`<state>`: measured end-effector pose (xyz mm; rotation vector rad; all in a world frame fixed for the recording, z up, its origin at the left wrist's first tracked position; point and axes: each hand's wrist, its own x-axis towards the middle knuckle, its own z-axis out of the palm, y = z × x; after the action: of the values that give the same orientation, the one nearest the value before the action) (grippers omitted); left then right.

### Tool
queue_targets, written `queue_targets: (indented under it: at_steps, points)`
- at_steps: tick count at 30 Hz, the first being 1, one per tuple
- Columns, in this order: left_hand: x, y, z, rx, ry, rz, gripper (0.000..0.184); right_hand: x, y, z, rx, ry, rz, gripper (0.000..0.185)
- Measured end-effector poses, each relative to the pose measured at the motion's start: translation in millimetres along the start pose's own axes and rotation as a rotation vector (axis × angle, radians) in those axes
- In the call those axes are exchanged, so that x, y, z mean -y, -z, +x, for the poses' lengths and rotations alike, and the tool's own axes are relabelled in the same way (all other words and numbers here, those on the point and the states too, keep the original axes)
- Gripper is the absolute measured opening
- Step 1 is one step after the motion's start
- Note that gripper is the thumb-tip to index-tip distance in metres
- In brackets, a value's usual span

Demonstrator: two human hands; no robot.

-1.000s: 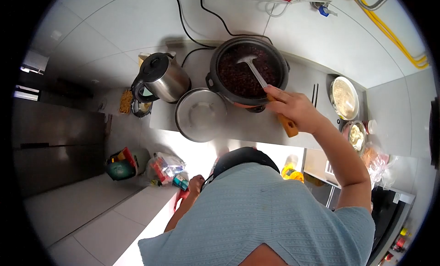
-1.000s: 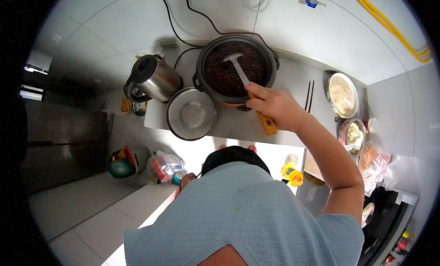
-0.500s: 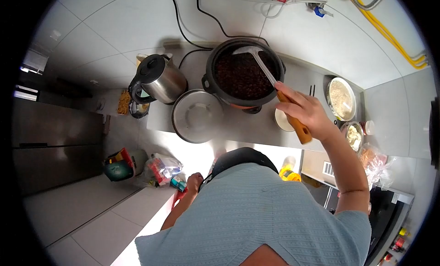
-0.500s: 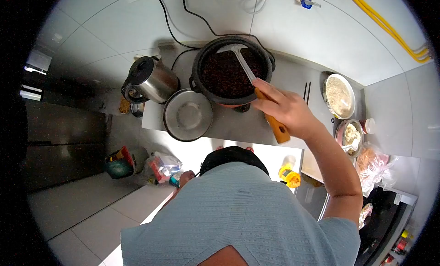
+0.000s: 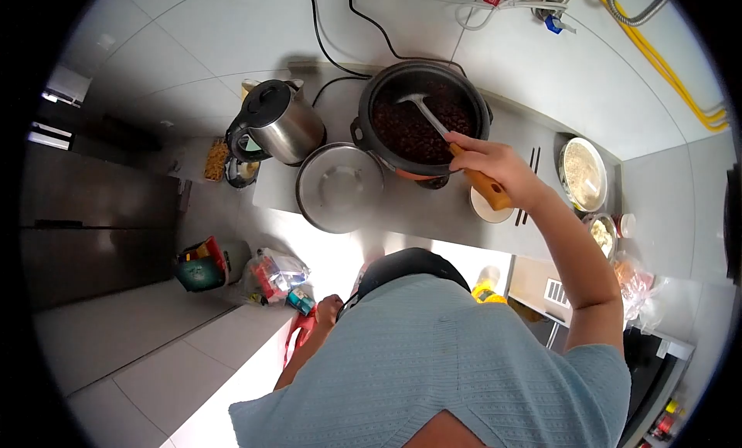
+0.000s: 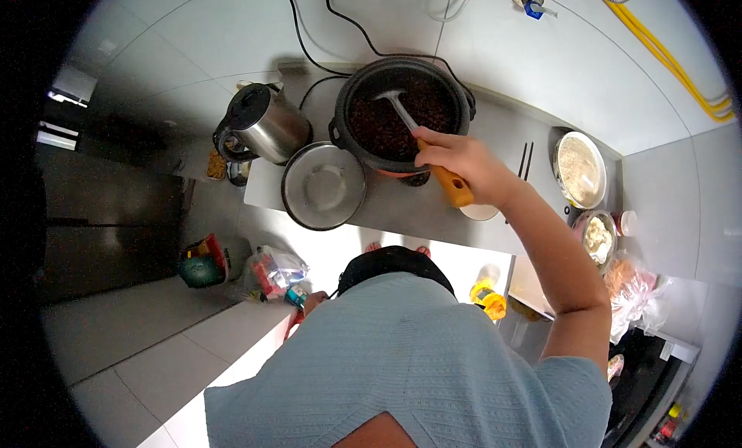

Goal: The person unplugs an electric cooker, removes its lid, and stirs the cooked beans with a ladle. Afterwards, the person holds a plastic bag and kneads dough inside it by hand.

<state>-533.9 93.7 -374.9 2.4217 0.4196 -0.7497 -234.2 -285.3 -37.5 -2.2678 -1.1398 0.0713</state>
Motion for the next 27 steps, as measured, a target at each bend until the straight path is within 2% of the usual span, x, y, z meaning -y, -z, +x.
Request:
queue_targets:
  at_steps: [5, 7, 13, 15, 20, 27]
  points:
    - [-5, 1, -1, 0.004, -0.078, -0.049, 0.019, 22, 24, -17, 0.058, -0.038, -0.081, 0.026]
    - [-27, 14, -9, 0.005, 0.097, -0.055, 0.018, 31, 32, -25, 0.043, -0.029, -0.126, 0.024]
    - [-15, 0, 4, 0.046, 0.111, -0.045, 0.017, 38, 42, -36, -0.051, -0.037, -0.154, 0.022]
    - [-8, -6, 8, 0.046, 0.06, -0.042, 0.018, 30, 36, -27, -0.143, -0.034, -0.125, 0.024]
    - [1, -10, 7, 0.041, 0.007, -0.064, 0.018, 3, 11, -5, -0.135, -0.03, -0.038, 0.024]
    - [-8, -8, -9, 0.075, 0.146, -0.032, 0.019, -9, 4, 18, -0.03, -0.002, 0.11, 0.034]
